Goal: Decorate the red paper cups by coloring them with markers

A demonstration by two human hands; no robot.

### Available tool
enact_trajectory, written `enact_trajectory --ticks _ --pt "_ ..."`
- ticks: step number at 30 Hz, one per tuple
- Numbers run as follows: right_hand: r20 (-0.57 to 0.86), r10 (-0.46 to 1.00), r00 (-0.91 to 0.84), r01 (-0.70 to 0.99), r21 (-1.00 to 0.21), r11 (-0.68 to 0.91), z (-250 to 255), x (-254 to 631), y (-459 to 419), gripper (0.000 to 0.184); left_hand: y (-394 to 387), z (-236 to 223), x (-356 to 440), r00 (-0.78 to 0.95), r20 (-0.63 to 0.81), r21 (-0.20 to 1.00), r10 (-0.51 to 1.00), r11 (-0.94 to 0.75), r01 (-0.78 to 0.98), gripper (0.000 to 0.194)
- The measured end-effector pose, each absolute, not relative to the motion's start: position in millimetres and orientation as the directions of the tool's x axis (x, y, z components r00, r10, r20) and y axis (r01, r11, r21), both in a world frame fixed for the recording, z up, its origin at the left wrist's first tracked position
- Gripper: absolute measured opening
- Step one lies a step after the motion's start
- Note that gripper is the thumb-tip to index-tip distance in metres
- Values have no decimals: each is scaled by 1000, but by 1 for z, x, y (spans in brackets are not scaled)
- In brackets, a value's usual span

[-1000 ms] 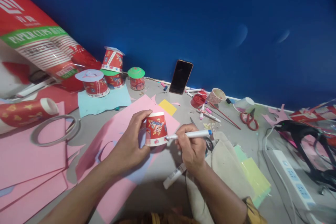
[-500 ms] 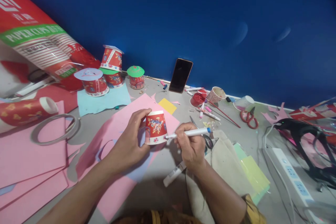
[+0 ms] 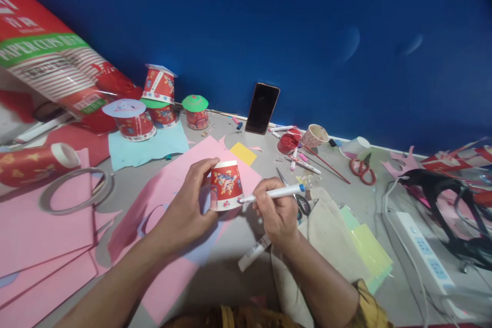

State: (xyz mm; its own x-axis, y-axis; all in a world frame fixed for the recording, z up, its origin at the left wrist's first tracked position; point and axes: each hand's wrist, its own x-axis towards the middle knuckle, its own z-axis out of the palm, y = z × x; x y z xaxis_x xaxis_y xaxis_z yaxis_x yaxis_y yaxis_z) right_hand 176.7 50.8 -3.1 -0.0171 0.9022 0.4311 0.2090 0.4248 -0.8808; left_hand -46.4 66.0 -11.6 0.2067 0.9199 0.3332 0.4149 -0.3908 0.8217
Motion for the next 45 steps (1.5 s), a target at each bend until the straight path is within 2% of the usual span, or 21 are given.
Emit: enact_trajectory --ticks 12,20,23,45 --pt "405 914 -18 189 -897 401 -4 178 51 21 67 -10 -50 194 253 875 948 -309 373 79" --pt "260 963 71 3 -966 260 -5 175 54 39 67 -7 -50 159 146 957 976 -180 226 87" --pt "249 966 68 -34 -967 252 -2 173 55 43 67 -4 -49 161 113 976 980 -140 165 88" --pt "254 967 -5 1 -967 254 0 174 52 40 65 -1 -46 158 90 977 983 -118 175 89"
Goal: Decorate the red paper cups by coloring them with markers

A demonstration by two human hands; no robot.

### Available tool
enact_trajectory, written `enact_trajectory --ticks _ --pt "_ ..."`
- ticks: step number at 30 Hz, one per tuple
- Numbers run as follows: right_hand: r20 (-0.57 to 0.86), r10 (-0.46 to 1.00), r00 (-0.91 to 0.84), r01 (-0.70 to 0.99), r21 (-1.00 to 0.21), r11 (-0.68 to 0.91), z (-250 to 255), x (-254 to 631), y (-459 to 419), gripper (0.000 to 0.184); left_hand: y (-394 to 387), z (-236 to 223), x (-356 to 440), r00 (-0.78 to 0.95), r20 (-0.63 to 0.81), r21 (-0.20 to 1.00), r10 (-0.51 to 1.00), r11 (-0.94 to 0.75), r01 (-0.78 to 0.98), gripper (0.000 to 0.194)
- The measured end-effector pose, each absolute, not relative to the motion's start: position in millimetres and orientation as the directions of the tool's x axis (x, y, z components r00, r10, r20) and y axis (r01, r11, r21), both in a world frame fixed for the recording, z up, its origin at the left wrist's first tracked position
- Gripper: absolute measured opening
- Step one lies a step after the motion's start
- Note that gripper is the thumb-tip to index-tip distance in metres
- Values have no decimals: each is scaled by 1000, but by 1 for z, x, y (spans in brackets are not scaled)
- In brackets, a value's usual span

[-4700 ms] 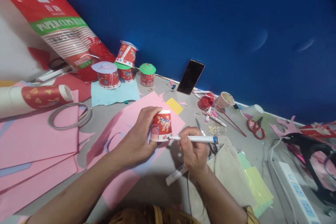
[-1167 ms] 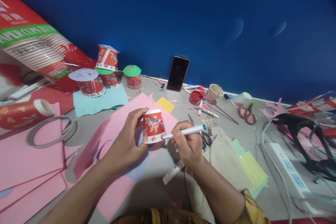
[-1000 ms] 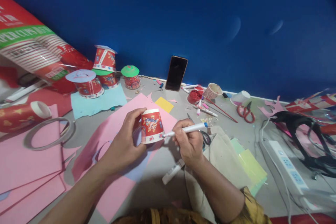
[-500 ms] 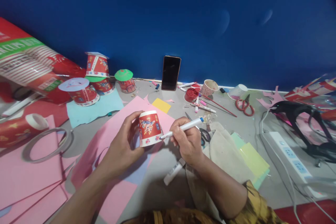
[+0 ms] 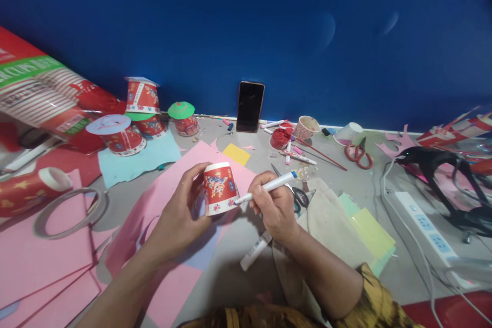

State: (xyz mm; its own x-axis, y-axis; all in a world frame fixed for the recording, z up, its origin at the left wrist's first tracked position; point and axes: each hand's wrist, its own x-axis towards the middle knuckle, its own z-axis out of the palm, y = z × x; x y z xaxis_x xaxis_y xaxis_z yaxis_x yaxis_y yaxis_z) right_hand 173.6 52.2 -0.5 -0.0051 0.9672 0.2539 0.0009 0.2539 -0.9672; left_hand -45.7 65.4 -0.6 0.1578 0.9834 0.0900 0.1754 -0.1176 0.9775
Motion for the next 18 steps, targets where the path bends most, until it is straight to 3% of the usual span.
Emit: enact_trajectory --ticks 18 --pt "204 977 58 -70 -976 208 6 172 55 51 67 1 -49 198 80 984 977 -110 143 87"
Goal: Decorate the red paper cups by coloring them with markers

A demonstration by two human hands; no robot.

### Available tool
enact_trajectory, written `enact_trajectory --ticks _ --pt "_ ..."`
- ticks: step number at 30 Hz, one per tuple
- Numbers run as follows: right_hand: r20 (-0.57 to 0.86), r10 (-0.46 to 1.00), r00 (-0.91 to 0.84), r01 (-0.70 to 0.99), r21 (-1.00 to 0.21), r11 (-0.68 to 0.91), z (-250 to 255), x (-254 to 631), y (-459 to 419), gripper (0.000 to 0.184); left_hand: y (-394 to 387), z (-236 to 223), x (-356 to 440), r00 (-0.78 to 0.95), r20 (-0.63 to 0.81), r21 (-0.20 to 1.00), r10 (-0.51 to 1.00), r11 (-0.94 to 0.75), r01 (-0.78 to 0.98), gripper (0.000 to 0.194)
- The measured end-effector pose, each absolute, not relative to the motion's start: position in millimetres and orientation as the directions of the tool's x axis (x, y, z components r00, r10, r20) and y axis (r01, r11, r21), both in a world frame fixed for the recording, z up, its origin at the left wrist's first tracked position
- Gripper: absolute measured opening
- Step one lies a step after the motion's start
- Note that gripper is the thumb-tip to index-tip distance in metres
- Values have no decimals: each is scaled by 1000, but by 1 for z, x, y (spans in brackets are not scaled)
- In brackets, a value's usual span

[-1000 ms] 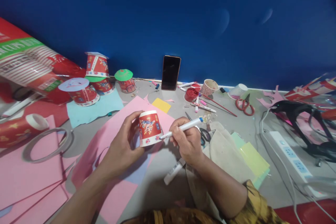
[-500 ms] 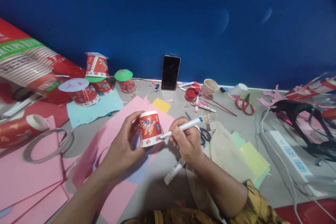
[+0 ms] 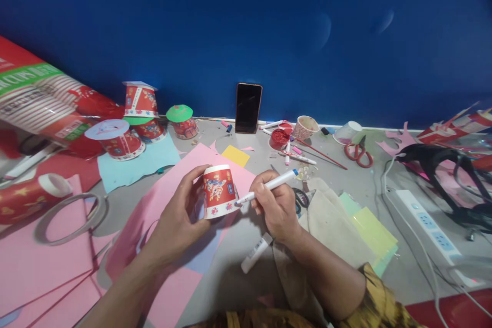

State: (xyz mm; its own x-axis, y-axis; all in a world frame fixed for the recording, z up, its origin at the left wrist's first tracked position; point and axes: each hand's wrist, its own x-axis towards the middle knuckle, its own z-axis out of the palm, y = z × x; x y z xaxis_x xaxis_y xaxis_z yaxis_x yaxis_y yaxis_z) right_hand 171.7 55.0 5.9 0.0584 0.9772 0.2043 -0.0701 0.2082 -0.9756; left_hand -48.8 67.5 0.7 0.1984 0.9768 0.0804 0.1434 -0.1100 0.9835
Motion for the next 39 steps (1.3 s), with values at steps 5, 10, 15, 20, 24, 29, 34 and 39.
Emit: enact_trajectory --ticks 5,10,15,20,24,29,34,39 --pt "215 976 28 -86 -973 216 2 171 54 50 66 2 -47 182 51 985 982 -80 155 86" --pt "227 974 11 -80 -971 227 1 171 55 47 63 4 -45 156 35 987 987 -60 153 86" --pt "218 976 3 -67 -974 218 1 171 55 49 64 5 -46 161 30 988 986 -54 142 88" --pt "186 982 26 -121 -975 188 1 171 55 50 64 5 -46 164 39 987 986 -64 150 87" --pt "181 983 25 -120 -976 183 2 171 55 51 62 7 -45 162 6 986 987 -33 163 86" --pt "195 981 7 -126 -973 194 -1 171 54 48 62 10 -43 168 7 986 986 -35 160 84" --pt "231 973 -16 -103 -968 228 -2 171 55 46 62 10 -42 174 13 985 985 -43 166 82" --pt "237 972 8 -79 -968 237 3 171 55 48 62 7 -44 184 31 983 982 -63 175 83"
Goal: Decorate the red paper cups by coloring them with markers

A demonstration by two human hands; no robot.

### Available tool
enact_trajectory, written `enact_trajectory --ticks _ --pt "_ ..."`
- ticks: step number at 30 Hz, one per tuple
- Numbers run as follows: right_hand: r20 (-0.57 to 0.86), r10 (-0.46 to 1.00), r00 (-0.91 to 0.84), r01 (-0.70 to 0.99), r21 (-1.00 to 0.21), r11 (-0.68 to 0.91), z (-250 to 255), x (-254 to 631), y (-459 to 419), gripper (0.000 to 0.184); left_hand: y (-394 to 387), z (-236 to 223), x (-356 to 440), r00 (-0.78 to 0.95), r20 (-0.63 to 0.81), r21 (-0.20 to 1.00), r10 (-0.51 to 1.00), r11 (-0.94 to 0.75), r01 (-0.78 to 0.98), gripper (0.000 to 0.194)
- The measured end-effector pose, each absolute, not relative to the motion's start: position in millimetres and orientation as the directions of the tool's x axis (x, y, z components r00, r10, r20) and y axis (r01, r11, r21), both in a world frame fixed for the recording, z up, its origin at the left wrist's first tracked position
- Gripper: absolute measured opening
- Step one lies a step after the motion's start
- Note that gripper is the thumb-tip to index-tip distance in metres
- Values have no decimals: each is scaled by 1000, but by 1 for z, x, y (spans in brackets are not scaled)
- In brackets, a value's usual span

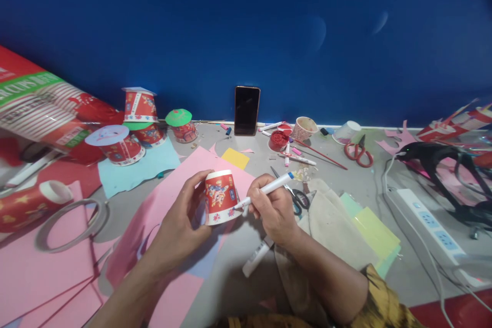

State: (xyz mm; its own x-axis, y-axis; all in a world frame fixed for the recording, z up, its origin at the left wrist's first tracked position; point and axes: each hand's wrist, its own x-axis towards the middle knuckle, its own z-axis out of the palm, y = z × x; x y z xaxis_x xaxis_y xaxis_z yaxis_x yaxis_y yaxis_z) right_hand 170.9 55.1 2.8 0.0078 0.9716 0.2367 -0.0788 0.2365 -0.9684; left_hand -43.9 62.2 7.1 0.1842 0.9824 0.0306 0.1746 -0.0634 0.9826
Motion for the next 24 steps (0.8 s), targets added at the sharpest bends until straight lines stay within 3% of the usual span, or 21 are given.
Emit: enact_trajectory --ticks 9,14,18,24 --pt "261 952 157 -218 -931 292 1 169 61 42 63 8 -44 153 42 997 987 -50 53 85" --pt "476 878 53 55 -879 473 1 171 57 23 67 7 -46 144 36 997 989 -25 -74 86" --pt "673 739 -11 254 -713 653 2 169 56 29 68 9 -48 150 17 993 988 1 -121 89" --pt "741 671 -22 353 -622 699 1 168 60 33 67 9 -46 212 -47 980 976 86 -178 92"
